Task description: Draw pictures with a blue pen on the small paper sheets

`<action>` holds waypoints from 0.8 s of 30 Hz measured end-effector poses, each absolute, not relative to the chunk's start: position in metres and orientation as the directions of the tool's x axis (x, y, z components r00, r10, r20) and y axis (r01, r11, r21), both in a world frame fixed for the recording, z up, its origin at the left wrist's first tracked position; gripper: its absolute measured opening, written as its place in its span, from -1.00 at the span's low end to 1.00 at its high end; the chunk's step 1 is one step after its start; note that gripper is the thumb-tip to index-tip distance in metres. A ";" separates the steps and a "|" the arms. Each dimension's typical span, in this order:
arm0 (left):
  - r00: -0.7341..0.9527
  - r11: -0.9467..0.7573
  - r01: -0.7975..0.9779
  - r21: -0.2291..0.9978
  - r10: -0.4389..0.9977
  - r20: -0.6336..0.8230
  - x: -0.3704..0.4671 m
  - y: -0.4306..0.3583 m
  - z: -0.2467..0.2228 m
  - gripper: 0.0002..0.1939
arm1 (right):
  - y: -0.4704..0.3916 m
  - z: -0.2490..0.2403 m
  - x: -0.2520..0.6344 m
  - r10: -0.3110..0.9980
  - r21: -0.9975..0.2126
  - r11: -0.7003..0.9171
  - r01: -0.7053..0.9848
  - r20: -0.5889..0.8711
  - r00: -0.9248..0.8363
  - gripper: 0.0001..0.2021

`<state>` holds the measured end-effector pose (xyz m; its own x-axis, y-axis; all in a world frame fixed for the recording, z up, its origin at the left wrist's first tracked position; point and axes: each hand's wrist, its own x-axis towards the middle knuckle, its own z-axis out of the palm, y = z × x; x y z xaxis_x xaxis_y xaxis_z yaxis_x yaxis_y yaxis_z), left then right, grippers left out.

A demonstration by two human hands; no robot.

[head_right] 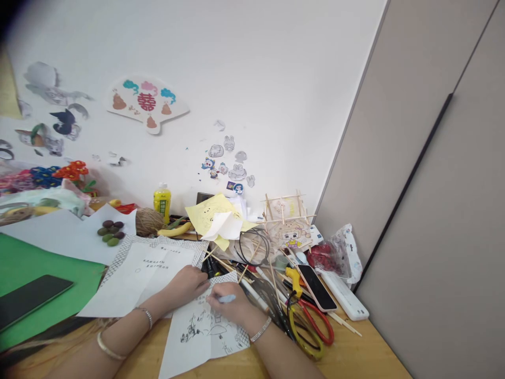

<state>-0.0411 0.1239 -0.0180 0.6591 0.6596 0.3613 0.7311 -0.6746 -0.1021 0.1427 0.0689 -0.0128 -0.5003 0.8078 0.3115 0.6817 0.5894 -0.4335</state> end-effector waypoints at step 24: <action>0.654 -0.674 0.733 -0.087 0.664 0.364 -0.041 0.123 -0.018 -0.66 | 0.067 -0.010 0.142 0.826 -0.453 0.564 0.691 0.295 -0.480 -0.85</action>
<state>-0.0409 0.1230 -0.0176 0.6535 0.6637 0.3639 0.7332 -0.6744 -0.0869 0.1420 0.0667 -0.0104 -0.4804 0.8259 0.2950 0.6910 0.5636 -0.4526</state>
